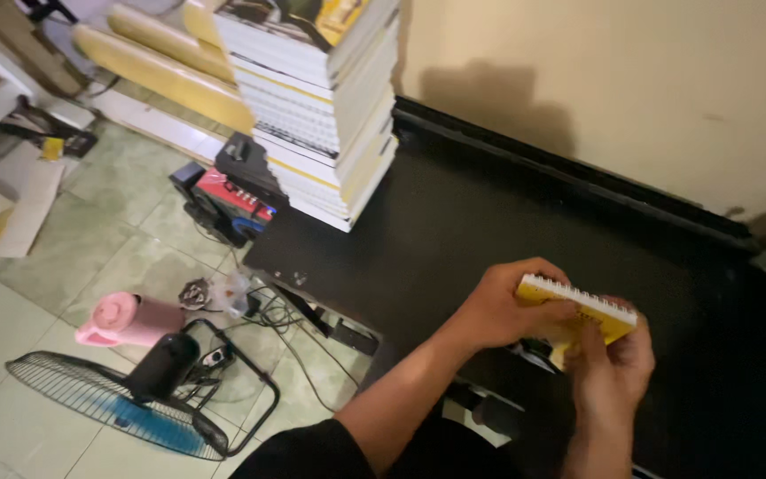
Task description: The person repeatedly picks up a stack of white spiral-bound paper, places it on a black table, and covers it with a yellow notebook. They then lift the combined stack and place it onto a growing pile of similar notebooks on the left side of the table.
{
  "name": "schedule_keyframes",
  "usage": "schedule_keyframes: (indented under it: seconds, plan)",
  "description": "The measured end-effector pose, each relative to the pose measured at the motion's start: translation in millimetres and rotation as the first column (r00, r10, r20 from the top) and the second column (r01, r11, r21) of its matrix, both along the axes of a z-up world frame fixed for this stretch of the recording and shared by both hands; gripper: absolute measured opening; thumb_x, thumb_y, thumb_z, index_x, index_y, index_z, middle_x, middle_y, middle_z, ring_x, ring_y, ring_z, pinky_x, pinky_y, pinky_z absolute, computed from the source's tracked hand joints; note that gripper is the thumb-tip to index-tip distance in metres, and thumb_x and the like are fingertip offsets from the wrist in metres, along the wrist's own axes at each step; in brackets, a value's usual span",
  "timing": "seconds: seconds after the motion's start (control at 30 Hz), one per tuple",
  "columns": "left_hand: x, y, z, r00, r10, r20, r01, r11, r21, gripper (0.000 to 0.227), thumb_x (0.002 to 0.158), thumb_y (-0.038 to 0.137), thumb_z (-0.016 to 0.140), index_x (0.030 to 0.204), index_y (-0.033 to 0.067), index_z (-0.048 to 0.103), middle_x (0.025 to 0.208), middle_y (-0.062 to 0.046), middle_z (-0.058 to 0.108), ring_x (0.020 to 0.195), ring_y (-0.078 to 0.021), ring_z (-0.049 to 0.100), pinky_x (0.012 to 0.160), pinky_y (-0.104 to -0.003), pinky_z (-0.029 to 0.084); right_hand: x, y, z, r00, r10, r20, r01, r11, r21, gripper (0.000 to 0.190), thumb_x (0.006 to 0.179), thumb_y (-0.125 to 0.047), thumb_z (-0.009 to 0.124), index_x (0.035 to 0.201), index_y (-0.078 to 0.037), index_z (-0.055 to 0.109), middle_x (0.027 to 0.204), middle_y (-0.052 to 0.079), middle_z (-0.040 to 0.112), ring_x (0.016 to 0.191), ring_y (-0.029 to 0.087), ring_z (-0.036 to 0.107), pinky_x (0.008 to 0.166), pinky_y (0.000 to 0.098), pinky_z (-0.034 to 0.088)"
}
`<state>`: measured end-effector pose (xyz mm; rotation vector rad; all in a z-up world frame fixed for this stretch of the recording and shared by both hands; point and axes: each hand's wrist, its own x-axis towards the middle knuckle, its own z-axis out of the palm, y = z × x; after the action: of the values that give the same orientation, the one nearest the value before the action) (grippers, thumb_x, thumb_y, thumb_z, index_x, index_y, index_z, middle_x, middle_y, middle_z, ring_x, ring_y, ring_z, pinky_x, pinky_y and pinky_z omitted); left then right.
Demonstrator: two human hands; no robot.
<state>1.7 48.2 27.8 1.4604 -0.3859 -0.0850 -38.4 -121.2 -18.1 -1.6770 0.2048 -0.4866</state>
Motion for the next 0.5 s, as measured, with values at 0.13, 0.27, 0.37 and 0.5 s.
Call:
schedule_keyframes:
  seconds: [0.13, 0.27, 0.37, 0.5]
  plan:
    - [-8.6, 16.8, 18.2, 0.986, -0.004, -0.164, -0.014, 0.994, -0.111, 0.025, 0.091, 0.037, 0.073, 0.105, 0.0202, 0.061, 0.094, 0.001, 0.062, 0.083, -0.0095, 0.059, 0.063, -0.028, 0.047, -10.2, 5.9, -5.8, 0.972, 0.104, -0.212, -0.077, 0.988, 0.13, 0.044, 0.093, 0.0, 0.059, 0.136, -0.006, 0.053, 0.119, 0.012, 0.062, 0.107, 0.02, 0.058, 0.09, 0.033, 0.047]
    - [-15.9, 20.1, 36.6, 0.947, 0.122, -0.298, -0.152, 0.985, -0.078, 0.032, 0.096, 0.026, 0.067, 0.116, 0.0186, 0.043, 0.099, -0.003, 0.058, 0.088, -0.0126, 0.059, 0.062, -0.03, 0.048, -18.5, 23.6, 9.6, 0.933, 0.058, -0.355, -0.041, 0.998, 0.056, 0.036, 0.1, -0.002, 0.058, 0.136, -0.003, 0.061, 0.119, 0.011, 0.067, 0.105, 0.022, 0.059, 0.084, 0.0363, 0.046]
    - [-23.9, 19.6, 19.2, 0.966, 0.245, -0.079, -0.25, 0.967, -0.055, 0.042, 0.096, 0.035, 0.064, 0.119, 0.0135, 0.036, 0.117, -0.006, 0.058, 0.101, -0.0158, 0.063, 0.077, -0.029, 0.058, -17.0, 31.6, 15.5, 0.964, -0.017, -0.264, 0.023, 1.0, 0.019, 0.04, 0.1, 0.002, 0.057, 0.139, -0.001, 0.056, 0.127, 0.017, 0.064, 0.114, 0.028, 0.062, 0.096, 0.0389, 0.051]
    - [-43.7, 11.3, 16.6, 0.927, 0.362, 0.097, -0.375, 0.895, 0.24, 0.081, 0.071, 0.056, 0.069, 0.131, 0.0056, 0.049, 0.124, -0.013, 0.052, 0.11, -0.0252, 0.055, 0.092, -0.037, 0.046, -15.6, 18.7, -23.2, 0.99, -0.06, -0.131, 0.025, 0.967, -0.253, 0.034, 0.097, -0.001, 0.067, 0.13, 0.0, 0.062, 0.118, 0.018, 0.069, 0.105, 0.026, 0.065, 0.09, 0.0387, 0.05]
